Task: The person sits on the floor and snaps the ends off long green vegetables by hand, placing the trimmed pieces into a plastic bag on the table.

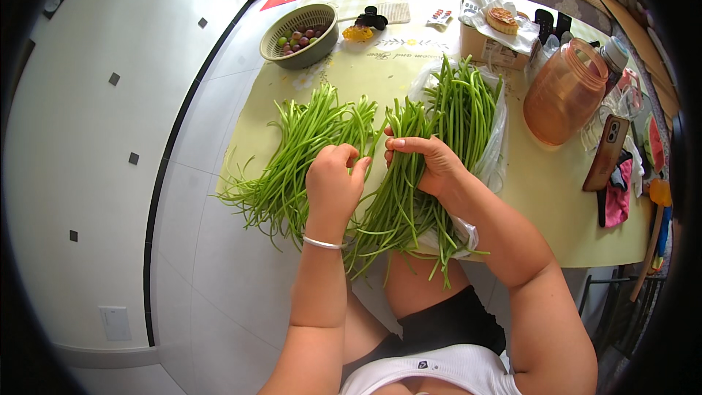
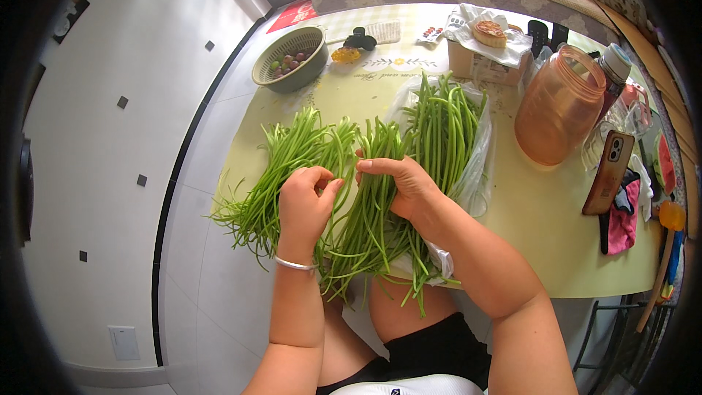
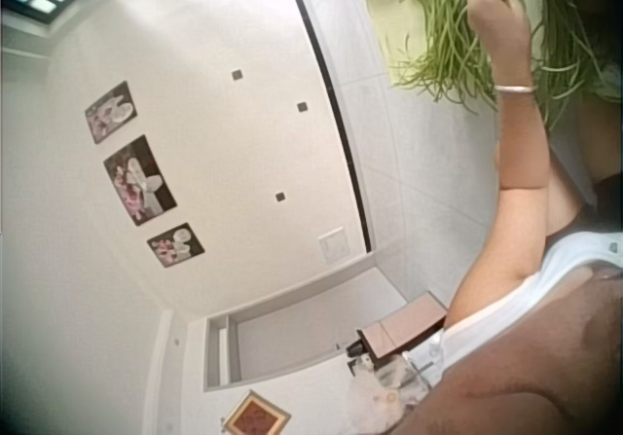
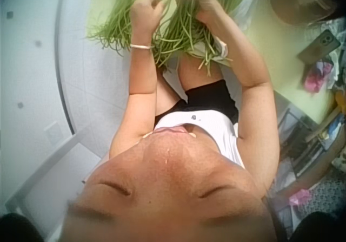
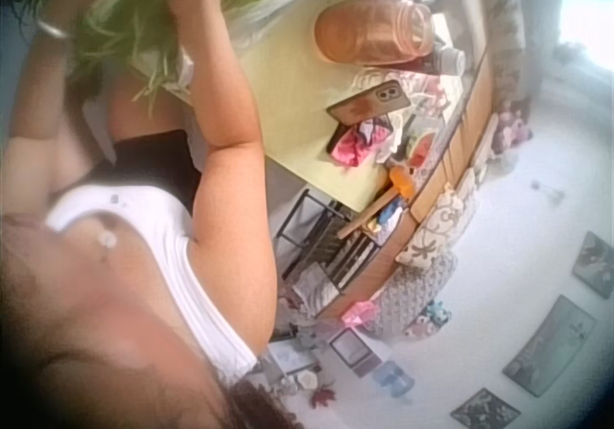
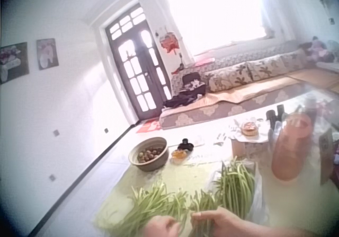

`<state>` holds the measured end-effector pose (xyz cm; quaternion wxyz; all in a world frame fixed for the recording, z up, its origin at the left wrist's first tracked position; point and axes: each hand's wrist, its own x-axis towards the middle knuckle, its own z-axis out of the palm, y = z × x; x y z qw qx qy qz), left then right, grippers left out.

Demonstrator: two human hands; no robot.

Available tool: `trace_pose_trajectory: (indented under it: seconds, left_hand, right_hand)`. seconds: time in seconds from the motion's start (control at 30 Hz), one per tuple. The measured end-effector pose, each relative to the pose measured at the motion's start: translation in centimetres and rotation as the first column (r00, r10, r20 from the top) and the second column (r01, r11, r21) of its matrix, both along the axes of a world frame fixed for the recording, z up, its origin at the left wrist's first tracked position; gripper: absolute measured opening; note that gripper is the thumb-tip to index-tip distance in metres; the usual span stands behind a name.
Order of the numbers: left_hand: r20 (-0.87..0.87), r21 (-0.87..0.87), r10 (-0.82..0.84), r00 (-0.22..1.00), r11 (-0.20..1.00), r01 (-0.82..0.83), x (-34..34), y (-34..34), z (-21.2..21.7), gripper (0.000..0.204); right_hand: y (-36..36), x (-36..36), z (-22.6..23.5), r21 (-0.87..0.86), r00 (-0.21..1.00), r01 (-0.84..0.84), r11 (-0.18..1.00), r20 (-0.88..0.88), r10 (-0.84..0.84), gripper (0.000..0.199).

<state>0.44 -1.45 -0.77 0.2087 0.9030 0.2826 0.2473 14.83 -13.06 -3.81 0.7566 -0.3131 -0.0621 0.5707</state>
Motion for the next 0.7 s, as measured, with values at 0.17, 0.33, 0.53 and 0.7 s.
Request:
trace_pose_trajectory:
  seconds: [0.17, 0.33, 0.53, 0.7]
  left_hand:
    - [-0.079, 0.182, 0.091, 0.993, 0.980, -0.075, 0.4, 0.9, -3.3, 0.020]
    - [-0.131, 0.146, 0.128, 0.983, 0.983, -0.109, 0.7, 1.1, -3.6, 0.016]
    - [-0.133, 0.139, 0.149, 0.980, 0.982, -0.131, 0.8, 1.2, -4.0, 0.011]
    - [-0.083, 0.102, 0.162, 0.983, 0.983, -0.154, 0.8, 1.3, -3.6, 0.010]
  right_hand:
    - [0.1, 0.0, -0.2, -0.009, 1.000, -0.022, 1.000, -0.023, 0.022, 0.035]
    - [0.2, 0.1, -0.5, -0.012, 0.999, -0.019, 1.000, -0.028, 0.018, 0.036]
    - [0.1, 0.1, -0.3, -0.025, 0.999, -0.026, 0.999, -0.027, 0.025, 0.037]
    - [0.2, 0.1, -0.4, -0.045, 0.999, -0.018, 0.999, -0.032, 0.017, 0.036]
